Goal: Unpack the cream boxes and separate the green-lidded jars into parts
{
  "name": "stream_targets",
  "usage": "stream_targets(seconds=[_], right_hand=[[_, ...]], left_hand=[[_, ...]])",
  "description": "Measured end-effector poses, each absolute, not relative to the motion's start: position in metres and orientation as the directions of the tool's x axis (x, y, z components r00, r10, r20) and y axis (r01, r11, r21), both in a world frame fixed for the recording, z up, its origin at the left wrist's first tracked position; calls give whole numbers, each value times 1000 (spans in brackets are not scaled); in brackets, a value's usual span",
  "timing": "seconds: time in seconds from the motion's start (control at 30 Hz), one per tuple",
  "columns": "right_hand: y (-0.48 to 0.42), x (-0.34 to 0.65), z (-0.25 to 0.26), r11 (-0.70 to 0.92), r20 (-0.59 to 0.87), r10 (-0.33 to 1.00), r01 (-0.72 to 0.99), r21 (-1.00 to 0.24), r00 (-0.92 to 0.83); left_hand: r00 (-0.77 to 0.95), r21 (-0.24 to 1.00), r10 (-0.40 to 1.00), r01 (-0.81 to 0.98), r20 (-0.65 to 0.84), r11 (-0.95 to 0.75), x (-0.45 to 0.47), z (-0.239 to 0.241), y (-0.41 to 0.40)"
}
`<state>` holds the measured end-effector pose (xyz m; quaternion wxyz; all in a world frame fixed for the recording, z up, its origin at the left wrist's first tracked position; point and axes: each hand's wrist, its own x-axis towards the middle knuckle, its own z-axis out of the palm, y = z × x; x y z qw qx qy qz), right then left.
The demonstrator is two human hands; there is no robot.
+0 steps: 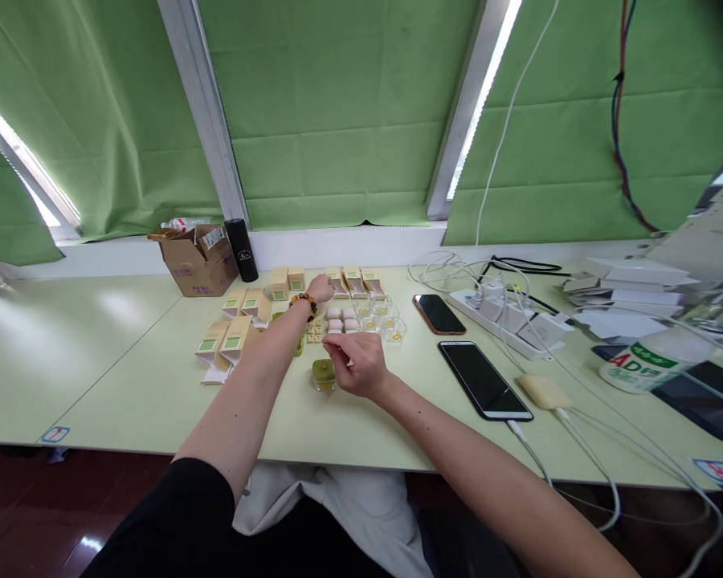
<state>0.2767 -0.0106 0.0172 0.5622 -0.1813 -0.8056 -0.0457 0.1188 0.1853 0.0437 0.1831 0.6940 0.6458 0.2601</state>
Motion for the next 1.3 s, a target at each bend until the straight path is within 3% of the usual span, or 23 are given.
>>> stream_targets(seconds=[0.17,0.33,0.4,0.5,0.67,0.87,1.0,1.17,1.3], right_hand=[[-2,285,18,916,929,291,346,-202,-228],[8,292,21,810,843,534,330,-485,-71],[12,292,22,753,789,614,321,-574,-28],[16,291,21,691,724,689,282,-665,19],[18,290,18,661,688,725,238,-712,44],[19,288,12,647,671,742,266,-715,-4],[20,288,9,637,655,755,260,-726,-24],[19,286,9,595,598,800,176,-784,-39],[19,282,10,485,483,867,-11,-874,-123]], left_hand=[[57,619,978,767,199,-171,115,53,176],[142,634,941,707,308,-315,97,67,127],[262,626,889,635,376,-452,86,71,93],[470,513,804,619,365,-595,69,73,37],[677,418,664,530,316,-738,63,66,-24],[683,465,730,639,22,-613,77,51,-35],[606,593,792,615,67,-521,74,44,-31],[527,856,807,253,268,-450,69,39,-23],[427,942,845,-55,322,-331,69,32,-19]])
